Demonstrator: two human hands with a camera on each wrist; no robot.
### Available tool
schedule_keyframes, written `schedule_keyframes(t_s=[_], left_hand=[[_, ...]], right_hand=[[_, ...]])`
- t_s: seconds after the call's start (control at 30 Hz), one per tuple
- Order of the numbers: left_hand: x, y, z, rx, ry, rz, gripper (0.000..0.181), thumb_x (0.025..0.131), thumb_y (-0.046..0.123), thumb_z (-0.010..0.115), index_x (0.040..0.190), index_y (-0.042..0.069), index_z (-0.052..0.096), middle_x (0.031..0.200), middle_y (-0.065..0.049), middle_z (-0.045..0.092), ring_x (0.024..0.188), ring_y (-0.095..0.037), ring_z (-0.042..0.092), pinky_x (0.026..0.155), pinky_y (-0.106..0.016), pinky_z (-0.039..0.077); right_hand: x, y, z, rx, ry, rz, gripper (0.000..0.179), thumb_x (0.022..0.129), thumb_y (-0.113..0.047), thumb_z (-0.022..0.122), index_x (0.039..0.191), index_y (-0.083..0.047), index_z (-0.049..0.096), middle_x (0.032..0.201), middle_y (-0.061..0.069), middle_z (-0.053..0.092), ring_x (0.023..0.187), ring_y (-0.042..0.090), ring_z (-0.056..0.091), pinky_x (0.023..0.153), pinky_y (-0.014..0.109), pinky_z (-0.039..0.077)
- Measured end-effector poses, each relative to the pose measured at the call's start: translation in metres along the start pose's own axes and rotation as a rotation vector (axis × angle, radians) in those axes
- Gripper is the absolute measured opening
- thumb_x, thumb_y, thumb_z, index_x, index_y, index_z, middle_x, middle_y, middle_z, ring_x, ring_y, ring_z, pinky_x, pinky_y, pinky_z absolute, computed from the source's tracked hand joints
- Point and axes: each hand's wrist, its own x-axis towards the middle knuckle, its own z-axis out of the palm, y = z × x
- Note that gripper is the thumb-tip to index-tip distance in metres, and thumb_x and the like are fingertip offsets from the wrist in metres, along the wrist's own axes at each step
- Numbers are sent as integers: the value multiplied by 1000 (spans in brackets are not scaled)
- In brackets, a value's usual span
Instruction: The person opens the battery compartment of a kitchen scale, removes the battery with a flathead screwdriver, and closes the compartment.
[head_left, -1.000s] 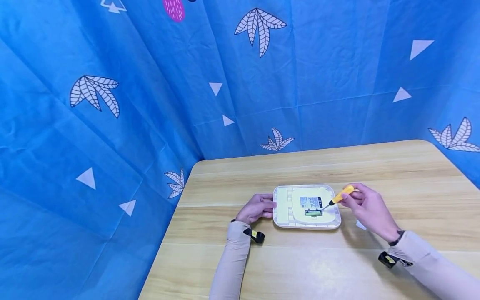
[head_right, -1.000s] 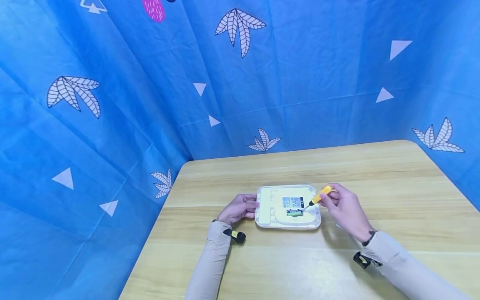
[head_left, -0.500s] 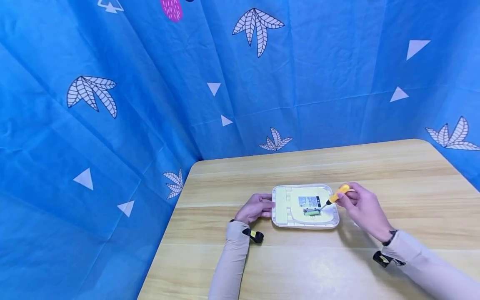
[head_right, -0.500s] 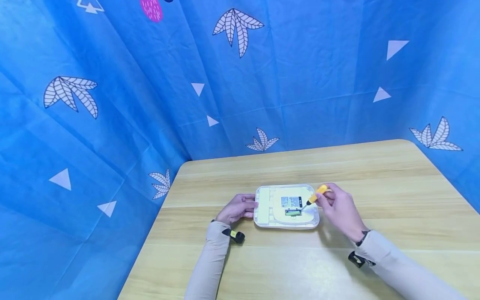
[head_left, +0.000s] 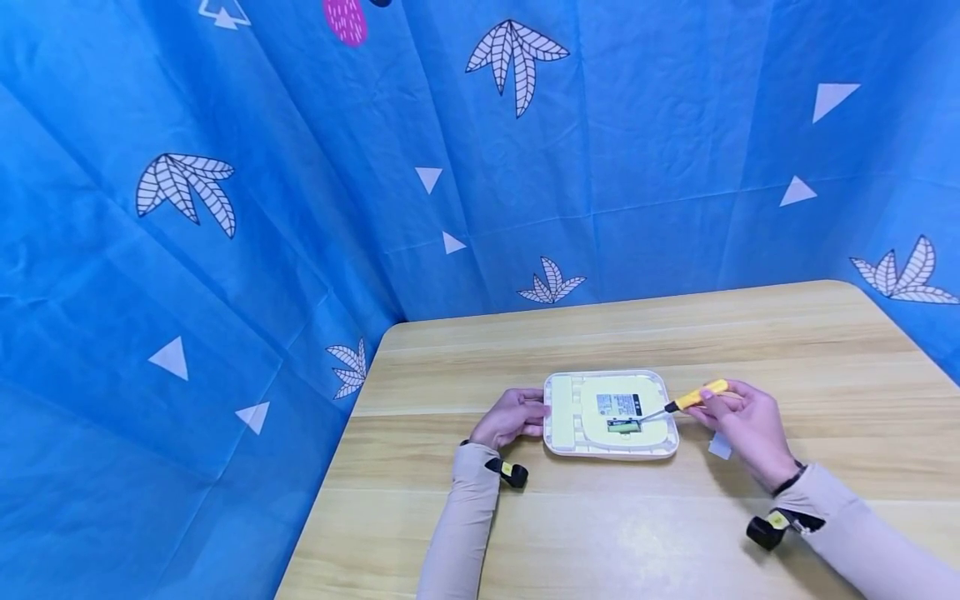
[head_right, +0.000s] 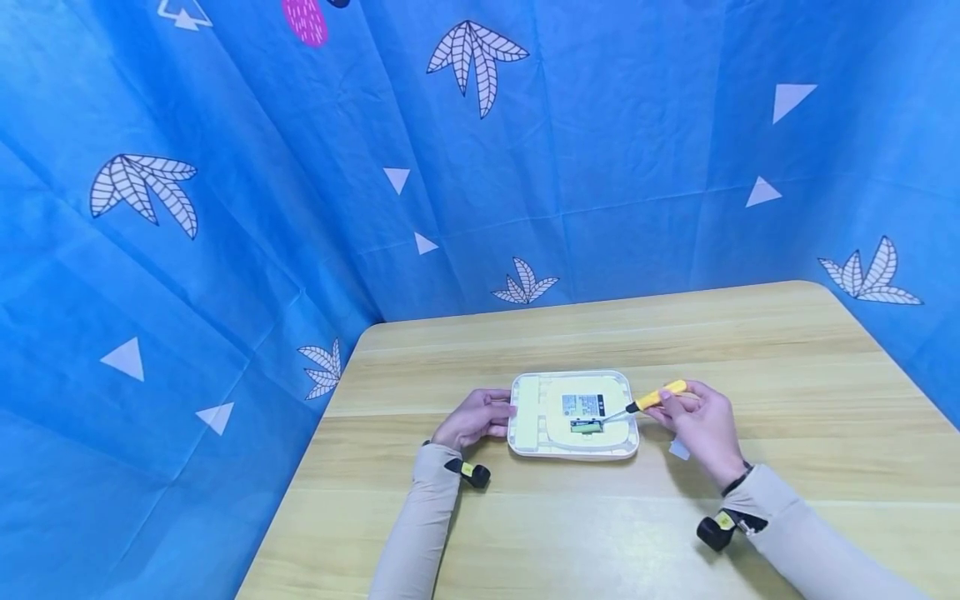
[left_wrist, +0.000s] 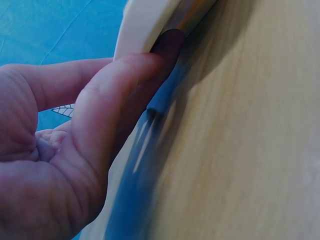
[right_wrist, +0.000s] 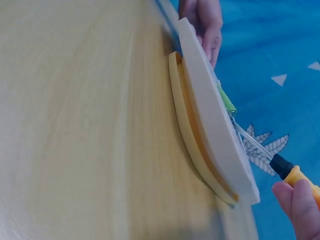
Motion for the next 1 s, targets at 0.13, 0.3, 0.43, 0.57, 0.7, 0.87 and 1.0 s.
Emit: schedule_keyframes(t_s=[0.13,0.3,0.43,0.57,0.7,0.87,1.0], left_hand=[[0,0,0,3,-1,-1,49,92,-2,60,139,-7,46,106,-20,73,78,-15,73,68,-23,64],[-1,0,0,7,0,-1,50,92,-2,59,140,-7,45,106,-19,73,76,-14,73,68,-22,63],[-2,1,1,4,2,-2,50,92,-3,59,140,-7,45,104,-17,74,75,-14,73,67,-21,63],[-2,1,2,0,-9,-1,51,92,-2,60,140,-7,45,108,-21,73,79,-16,74,70,-23,64],[-2,0,1,-3,-19,0,51,92,-3,59,140,-7,45,114,-25,70,85,-18,75,75,-26,64],[-1,-1,0,-2,-16,4,49,92,-2,59,139,-7,46,113,-24,71,84,-18,75,74,-25,64],[-1,0,0,-6,-11,-4,49,92,-2,60,139,-6,47,112,-23,71,84,-18,75,72,-24,64]], right_hand=[[-1,2,-3,83,19,54,23,94,-4,64,108,3,47,85,4,78,80,17,76,78,25,61],[-1,0,-4,91,17,76,27,95,-6,63,111,4,44,86,2,78,81,17,76,80,25,61],[1,-4,-3,94,-5,66,28,95,-7,63,112,4,44,86,3,78,82,17,76,81,24,60],[2,-6,-5,74,-11,57,27,95,-7,63,112,4,45,86,3,78,81,17,76,80,23,60],[-1,-4,-7,61,-15,53,24,94,-7,63,110,4,47,86,3,78,81,16,76,79,23,61],[-1,-3,-7,73,-20,41,21,94,-6,63,108,2,50,87,4,78,81,16,76,78,23,61],[-1,-4,-7,77,-22,50,23,94,-6,64,111,1,50,88,3,78,81,15,76,79,22,60]])
